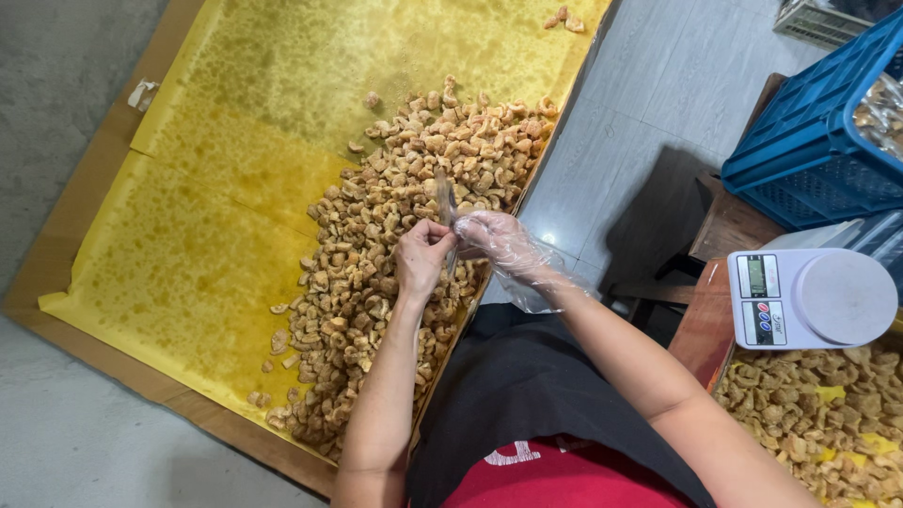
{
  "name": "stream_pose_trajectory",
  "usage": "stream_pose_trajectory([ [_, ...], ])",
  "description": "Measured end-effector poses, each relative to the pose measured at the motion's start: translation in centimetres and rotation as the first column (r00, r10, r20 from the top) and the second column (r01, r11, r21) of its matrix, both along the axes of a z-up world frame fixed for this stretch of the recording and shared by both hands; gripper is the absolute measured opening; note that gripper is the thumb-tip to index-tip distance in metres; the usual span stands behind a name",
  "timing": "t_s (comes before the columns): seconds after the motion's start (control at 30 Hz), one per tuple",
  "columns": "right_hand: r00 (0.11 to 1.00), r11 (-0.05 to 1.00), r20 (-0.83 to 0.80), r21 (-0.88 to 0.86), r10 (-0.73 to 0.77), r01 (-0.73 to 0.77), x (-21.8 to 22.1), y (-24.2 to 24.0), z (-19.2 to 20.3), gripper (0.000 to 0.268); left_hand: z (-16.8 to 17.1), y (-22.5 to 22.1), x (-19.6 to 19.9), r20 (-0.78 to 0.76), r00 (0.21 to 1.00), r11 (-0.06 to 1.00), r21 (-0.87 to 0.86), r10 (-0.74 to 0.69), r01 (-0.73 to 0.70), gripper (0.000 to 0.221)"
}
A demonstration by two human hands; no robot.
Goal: The person scoops dried fruit from a large yellow tray into clear plastic bags, weighs each bag on a digital scale, and places the filled bags into a blue basket. The process is repeated multiple times.
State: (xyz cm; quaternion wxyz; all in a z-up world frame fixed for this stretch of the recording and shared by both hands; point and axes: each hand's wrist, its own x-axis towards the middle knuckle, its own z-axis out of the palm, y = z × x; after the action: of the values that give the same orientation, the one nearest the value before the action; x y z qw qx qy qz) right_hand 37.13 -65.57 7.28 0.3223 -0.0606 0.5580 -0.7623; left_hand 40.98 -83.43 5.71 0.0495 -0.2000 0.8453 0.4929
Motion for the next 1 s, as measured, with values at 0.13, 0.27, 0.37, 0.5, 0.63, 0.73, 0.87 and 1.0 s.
stream_pose_trajectory([
  [0.13, 0.999, 0.998, 0.010, -0.032, -0.051, 0.051, -0.3, 0.7, 0.9, 0.044, 0.7, 0.6, 0.3, -0.100, 0.990, 0.989, 0.100, -0.095, 0.106, 0.023],
  [0.27, 0.999, 0.993, 0.024, -0.110, -0.028, 0.030, -0.5, 0.8, 0.2, 0.040, 1.9, 0.9, 0.7, -0.124, 0.992, 0.954, 0.292, -0.035, 0.070, 0.033],
  [0.37, 0.999, 0.996, 0.020, -0.081, -0.028, 0.029, -0.4, 0.8, -0.7, 0.036, 3.0, 1.0, 0.6, -0.119, 0.992, 0.951, 0.301, -0.030, 0.065, 0.033],
  [0.5, 0.995, 0.987, 0.101, -0.158, -0.004, 0.020, -0.2, 0.7, -1.2, 0.034, 4.2, 1.2, 0.9, -0.144, 0.989, 0.964, 0.255, -0.045, 0.081, 0.035],
  [0.63, 0.992, 0.995, 0.123, -0.093, -0.015, 0.026, -0.4, 0.7, -0.6, 0.040, 4.7, 1.7, 1.0, -0.292, 0.945, 0.988, -0.075, -0.149, 0.132, 0.041],
  [0.73, 0.993, 0.992, 0.117, -0.121, -0.017, 0.031, -0.3, 0.7, 0.0, 0.043, 4.5, 1.7, 1.2, -0.178, 0.981, 0.984, 0.150, -0.073, 0.100, 0.041],
  [0.87, 0.991, 0.993, 0.133, -0.116, -0.015, 0.030, -0.2, 1.1, 0.7, 0.048, 4.1, 1.2, 1.2, -0.218, 0.975, 0.962, 0.256, -0.042, 0.098, 0.041],
  [1.0, 0.989, 0.985, 0.147, -0.167, -0.028, 0.053, -0.2, 1.3, 0.8, 0.052, 3.4, 1.0, 1.3, -0.239, 0.970, 0.968, 0.228, -0.046, 0.102, 0.038],
])
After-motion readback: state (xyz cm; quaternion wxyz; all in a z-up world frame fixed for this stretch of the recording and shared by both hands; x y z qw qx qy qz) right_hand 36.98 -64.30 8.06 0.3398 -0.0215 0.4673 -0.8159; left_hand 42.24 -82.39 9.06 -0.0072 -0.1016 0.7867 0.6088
